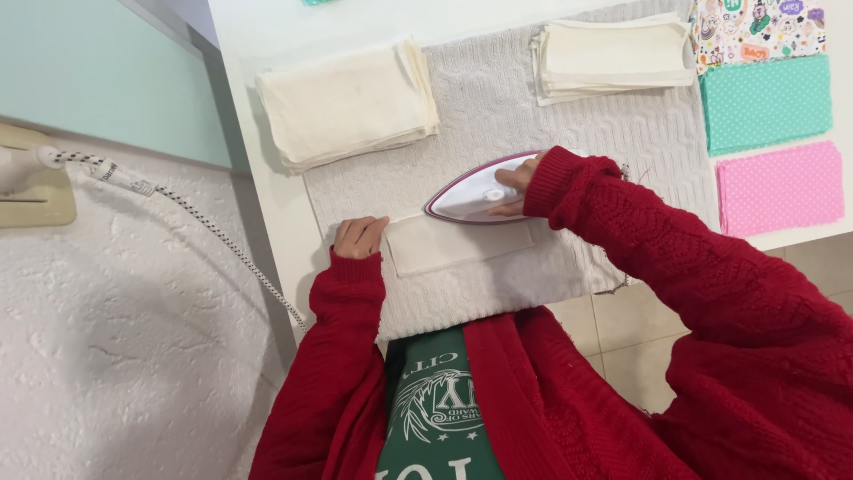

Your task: Ironing small strips of white fabric on a craft table.

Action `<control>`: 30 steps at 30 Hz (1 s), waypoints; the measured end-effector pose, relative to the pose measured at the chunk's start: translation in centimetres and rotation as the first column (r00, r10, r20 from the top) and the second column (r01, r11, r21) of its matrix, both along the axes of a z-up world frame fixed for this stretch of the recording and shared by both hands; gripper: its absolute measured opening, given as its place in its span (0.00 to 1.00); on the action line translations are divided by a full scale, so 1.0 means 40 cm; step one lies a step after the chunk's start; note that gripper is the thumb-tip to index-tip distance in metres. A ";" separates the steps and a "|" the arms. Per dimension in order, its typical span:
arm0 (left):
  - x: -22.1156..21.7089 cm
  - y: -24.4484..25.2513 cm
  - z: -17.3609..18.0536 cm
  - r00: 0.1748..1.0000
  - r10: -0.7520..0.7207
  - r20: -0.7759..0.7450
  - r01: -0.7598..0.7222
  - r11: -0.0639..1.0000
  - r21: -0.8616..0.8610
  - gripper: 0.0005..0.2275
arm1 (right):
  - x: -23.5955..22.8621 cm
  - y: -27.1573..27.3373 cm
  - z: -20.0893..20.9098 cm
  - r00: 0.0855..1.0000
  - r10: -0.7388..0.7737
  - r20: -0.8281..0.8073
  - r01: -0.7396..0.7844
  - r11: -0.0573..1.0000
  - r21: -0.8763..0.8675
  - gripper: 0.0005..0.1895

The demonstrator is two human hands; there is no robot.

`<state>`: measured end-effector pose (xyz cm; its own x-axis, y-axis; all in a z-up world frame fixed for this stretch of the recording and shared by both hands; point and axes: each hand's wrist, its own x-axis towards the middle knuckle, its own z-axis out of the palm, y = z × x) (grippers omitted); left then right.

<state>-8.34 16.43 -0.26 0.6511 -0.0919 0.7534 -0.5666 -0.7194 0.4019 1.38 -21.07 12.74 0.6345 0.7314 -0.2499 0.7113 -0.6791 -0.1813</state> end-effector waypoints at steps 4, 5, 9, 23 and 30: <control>0.000 -0.002 -0.009 0.999 0.026 0.019 -0.025 0.999 -0.042 0.04 | -0.004 0.034 0.011 1.000 -0.024 -0.012 0.025 1.000 0.008 0.29; 0.001 -0.003 -0.009 1.000 0.024 0.016 -0.023 0.999 -0.044 0.04 | -0.004 0.040 0.015 0.999 -0.039 -0.022 0.039 0.999 0.008 0.30; -0.003 -0.005 0.039 1.000 0.011 -0.012 -0.012 0.998 -0.070 0.04 | 0.003 0.059 -0.007 0.999 -0.028 -0.028 0.029 0.999 0.043 0.29; -0.020 0.007 0.045 0.999 0.043 -0.006 -0.043 0.999 0.022 0.06 | 0.010 0.188 -0.007 0.984 -0.016 -0.175 -0.001 0.995 -0.096 0.29; -0.054 0.036 0.101 1.000 0.011 -0.016 -0.011 0.999 0.038 0.08 | 0.005 0.279 0.038 0.944 -0.169 -0.283 0.083 0.953 -0.291 0.40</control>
<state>-10.51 17.88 3.76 0.6642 -0.1128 0.7389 -0.5521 -0.7404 0.3833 1.57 -9.90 14.25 0.5803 0.5274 -0.6206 0.5574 -0.8127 -0.1694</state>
